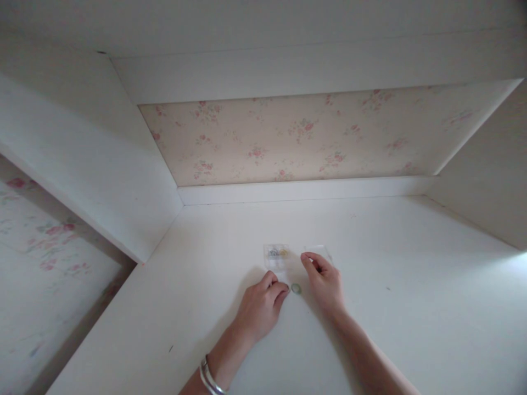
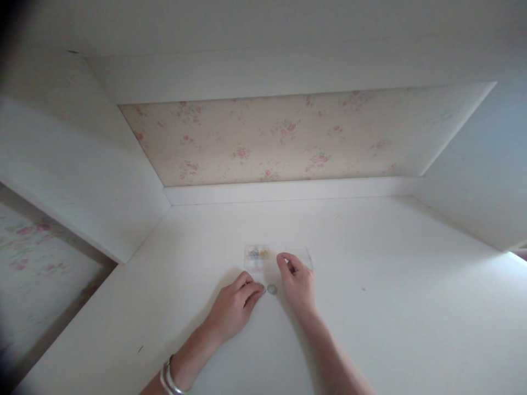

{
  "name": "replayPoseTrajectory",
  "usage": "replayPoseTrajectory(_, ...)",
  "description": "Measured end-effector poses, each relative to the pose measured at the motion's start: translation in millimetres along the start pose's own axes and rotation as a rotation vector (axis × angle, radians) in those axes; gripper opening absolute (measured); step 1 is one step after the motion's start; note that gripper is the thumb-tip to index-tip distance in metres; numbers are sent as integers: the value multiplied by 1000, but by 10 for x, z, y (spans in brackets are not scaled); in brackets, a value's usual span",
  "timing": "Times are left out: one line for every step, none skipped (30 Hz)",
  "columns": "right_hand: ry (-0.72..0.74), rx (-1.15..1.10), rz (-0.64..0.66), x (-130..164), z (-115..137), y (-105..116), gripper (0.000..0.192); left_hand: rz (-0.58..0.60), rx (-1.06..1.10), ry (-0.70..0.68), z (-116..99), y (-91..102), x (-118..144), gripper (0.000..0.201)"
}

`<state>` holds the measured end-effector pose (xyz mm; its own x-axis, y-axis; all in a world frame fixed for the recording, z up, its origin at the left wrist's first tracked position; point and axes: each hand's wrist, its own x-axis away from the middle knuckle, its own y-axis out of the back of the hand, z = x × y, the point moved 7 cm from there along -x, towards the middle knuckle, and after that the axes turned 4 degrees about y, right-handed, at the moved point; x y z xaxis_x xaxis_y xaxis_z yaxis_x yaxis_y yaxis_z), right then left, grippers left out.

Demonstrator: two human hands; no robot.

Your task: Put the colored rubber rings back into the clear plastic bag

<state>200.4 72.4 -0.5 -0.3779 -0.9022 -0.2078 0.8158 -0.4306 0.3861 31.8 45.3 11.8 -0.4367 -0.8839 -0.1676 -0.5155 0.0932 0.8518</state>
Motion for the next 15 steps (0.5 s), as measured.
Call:
replayPoseTrajectory(2,-7,-1,1,-7,-4,36,1,1,0,1,-4,2,24)
replayPoseTrajectory(4,-10,-4,2,-14,-7,36,1,3,0,1,-6,4,24)
replayPoseTrajectory(6,-10,-7,3,-20,-8,37,1,7,1,1,-9,6,24)
replayPoseTrajectory(5,-9,-10,4,-25,-8,37,0,12,2,0,-9,6,24)
replayPoseTrajectory(4,-7,-10,6,-29,-7,38,-2,18,5,-1,-8,6,24)
replayPoseTrajectory(3,-8,-8,7,-31,-6,38,-7,27,9,-1,-4,4,24)
replayPoseTrajectory(4,-9,-4,8,-30,-6,38,-13,38,13,-2,0,1,24)
replayPoseTrajectory(6,-10,-1,9,-29,-5,38,-19,51,18,-1,5,-3,24)
replayPoseTrajectory(9,-9,4,8,-27,-6,38,-25,65,23,1,9,-6,24)
replayPoseTrajectory(12,-7,9,7,-25,-9,38,-30,82,26,2,12,-8,24)
replayPoseTrajectory(15,-2,13,5,-25,-13,38,-34,99,28,4,15,-9,24)
replayPoseTrajectory(18,2,16,3,-25,-19,38,-38,117,30,6,17,-9,24)
replayPoseTrajectory(22,4,21,1,-25,-27,38,-43,138,31,9,21,-8,23)
replayPoseTrajectory(28,7,28,0,-23,-37,38,-50,161,32,12,26,-6,22)
replayPoseTrajectory(33,9,36,0,-22,-46,39,-59,187,34,16,33,-5,22)
